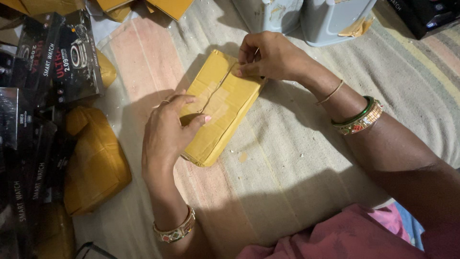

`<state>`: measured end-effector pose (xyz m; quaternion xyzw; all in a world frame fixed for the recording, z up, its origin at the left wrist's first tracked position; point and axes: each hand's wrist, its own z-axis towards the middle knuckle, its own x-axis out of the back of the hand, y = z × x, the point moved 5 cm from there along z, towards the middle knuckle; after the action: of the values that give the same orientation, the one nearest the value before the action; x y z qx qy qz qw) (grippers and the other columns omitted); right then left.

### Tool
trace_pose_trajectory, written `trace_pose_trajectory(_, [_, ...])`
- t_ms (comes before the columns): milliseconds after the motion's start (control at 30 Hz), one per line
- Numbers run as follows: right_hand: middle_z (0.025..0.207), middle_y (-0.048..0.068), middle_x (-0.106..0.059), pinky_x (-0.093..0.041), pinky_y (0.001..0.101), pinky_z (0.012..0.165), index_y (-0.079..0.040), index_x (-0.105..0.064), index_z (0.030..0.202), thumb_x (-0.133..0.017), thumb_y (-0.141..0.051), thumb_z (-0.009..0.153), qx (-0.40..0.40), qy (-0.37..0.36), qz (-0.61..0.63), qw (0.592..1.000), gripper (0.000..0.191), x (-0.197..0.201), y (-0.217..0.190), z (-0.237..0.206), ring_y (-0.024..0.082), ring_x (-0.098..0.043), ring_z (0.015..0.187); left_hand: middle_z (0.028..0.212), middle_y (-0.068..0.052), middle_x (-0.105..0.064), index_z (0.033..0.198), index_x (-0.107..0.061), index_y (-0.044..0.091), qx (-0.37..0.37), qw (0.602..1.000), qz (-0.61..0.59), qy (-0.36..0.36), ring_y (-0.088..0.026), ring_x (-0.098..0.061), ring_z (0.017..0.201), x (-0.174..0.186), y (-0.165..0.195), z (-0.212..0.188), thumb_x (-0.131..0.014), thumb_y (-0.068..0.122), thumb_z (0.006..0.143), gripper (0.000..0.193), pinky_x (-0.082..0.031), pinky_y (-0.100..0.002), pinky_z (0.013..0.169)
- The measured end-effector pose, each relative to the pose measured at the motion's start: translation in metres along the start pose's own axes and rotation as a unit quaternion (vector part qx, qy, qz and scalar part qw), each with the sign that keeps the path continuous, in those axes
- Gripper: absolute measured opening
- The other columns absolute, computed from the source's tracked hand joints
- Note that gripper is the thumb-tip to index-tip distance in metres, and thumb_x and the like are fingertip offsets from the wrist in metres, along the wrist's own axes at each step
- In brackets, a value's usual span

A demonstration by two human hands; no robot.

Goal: The person places a smart watch retail box into a yellow cardboard mailer, folds the flaps closed, and presses tape over the seam to seal it. They repeat this packing cycle for several boxes, setting each sealed mailer aside on the bed.

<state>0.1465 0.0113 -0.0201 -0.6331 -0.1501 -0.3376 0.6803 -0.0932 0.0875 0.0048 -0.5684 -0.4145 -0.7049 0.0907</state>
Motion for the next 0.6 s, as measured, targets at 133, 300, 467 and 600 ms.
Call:
trace_pose_trajectory(133, [0.084,0.007,-0.07,-0.054,0.033,0.066,-0.003,-0.069,0.1,-0.087,-0.031,0.082,-0.019,0.01,-0.036,0.999,0.037,-0.001,0.003,0.0,0.017,-0.068,0.074,0.123,-0.019,-0.07,0.129,-0.064,0.005,-0.009,0.999,-0.033,-0.001,-0.032,-0.071,0.107,0.0,0.004,-0.001,-0.083,0.023,0.081,0.055,-0.054,-0.041,0.091])
trace_pose_trajectory(300, [0.089,0.014,-0.07,-0.054,0.0391,0.065,0.002,-0.069,0.104,-0.09,-0.026,0.079,0.089,0.048,-0.127,0.987,0.043,0.007,-0.004,-0.004,0.026,-0.068,0.075,0.13,-0.02,-0.066,0.133,-0.06,0.003,-0.058,0.996,-0.062,0.016,-0.035,-0.07,0.109,-0.004,0.002,-0.001,-0.079,0.017,0.083,0.055,-0.053,-0.042,0.094])
trace_pose_trajectory(467, [0.093,0.009,-0.076,-0.057,0.0338,0.068,-0.005,-0.074,0.106,-0.081,-0.034,0.098,0.06,0.092,-0.084,0.99,0.03,0.075,0.012,-0.016,0.017,-0.074,0.082,0.146,-0.023,-0.058,0.149,-0.05,0.005,-0.116,0.992,-0.041,-0.026,-0.036,-0.057,0.136,-0.021,0.01,0.004,-0.076,0.028,0.088,0.07,-0.046,-0.048,0.116])
trace_pose_trajectory(600, [0.088,0.011,-0.073,-0.055,0.035,0.064,-0.004,-0.074,0.103,-0.079,-0.033,0.099,0.004,0.197,-0.12,0.973,0.03,0.143,0.039,-0.06,0.019,-0.07,0.075,0.154,-0.038,-0.022,0.158,-0.027,0.007,-0.057,0.991,0.113,-0.053,-0.054,-0.024,0.142,-0.043,0.026,0.007,-0.097,0.055,0.055,0.134,-0.023,-0.068,0.111])
